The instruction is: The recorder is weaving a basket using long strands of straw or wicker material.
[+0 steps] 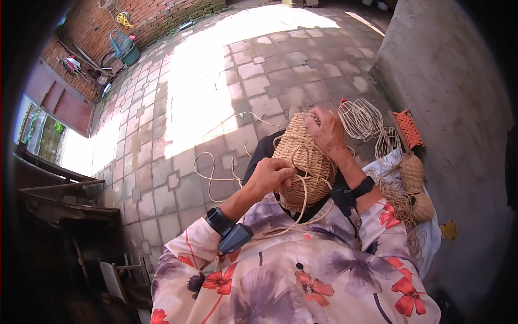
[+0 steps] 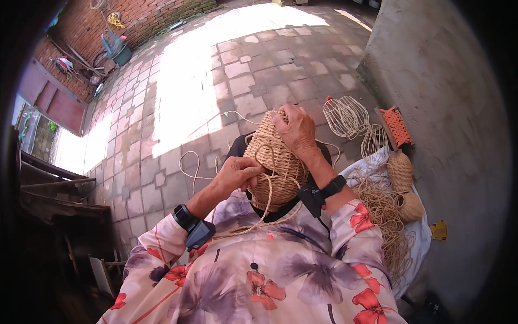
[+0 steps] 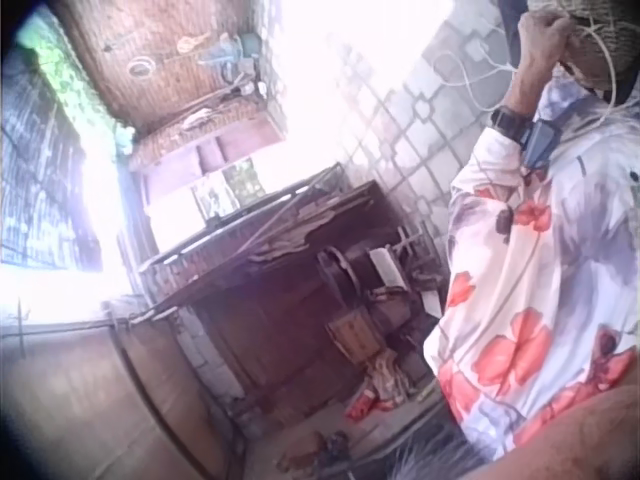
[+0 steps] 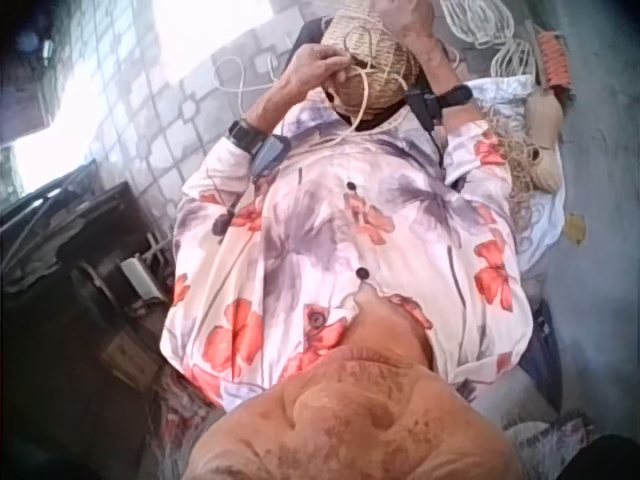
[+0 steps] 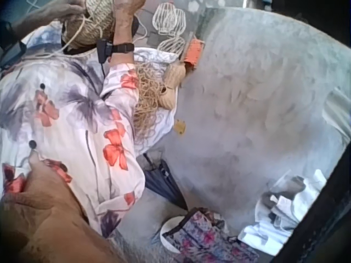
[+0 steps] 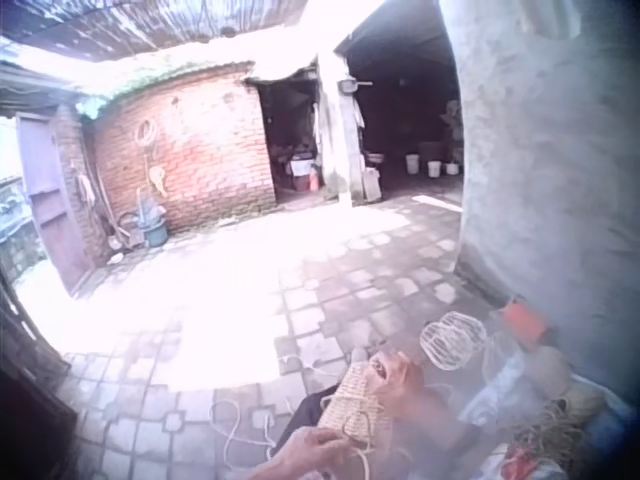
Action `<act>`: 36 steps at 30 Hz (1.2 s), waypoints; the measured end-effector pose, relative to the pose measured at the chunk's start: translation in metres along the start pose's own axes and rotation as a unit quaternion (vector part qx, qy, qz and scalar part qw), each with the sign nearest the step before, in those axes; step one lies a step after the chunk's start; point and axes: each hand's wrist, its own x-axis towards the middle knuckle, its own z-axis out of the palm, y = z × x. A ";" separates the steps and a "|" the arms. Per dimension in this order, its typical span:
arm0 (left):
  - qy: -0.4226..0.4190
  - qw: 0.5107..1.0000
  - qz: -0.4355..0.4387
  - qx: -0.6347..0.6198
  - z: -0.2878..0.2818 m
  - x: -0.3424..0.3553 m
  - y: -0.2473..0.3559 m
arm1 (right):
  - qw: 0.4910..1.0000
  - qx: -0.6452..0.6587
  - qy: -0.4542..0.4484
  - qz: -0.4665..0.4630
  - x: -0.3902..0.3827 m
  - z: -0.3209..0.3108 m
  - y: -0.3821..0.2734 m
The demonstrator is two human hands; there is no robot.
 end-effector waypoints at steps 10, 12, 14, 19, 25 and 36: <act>0.068 0.996 -0.021 -0.045 0.007 0.001 -0.015 | 0.999 -0.011 0.021 -0.027 -0.002 0.004 -0.004; 0.213 0.946 0.133 0.205 0.018 -0.001 -0.014 | 0.999 -0.022 0.023 -0.024 -0.003 0.005 -0.004; 0.235 0.928 0.129 0.259 0.024 -0.002 -0.005 | 0.999 -0.034 0.028 -0.021 0.000 0.006 -0.003; 0.234 0.949 0.108 0.184 0.010 0.008 -0.023 | 0.998 -0.067 0.000 -0.010 0.000 0.015 -0.009; 0.087 0.987 -0.006 -0.135 0.001 0.001 -0.021 | 0.999 -0.031 0.026 -0.022 -0.003 0.014 -0.002; 0.495 0.759 -0.015 0.423 -0.193 -0.043 -0.110 | 0.998 -0.021 0.038 -0.035 -0.003 0.008 0.007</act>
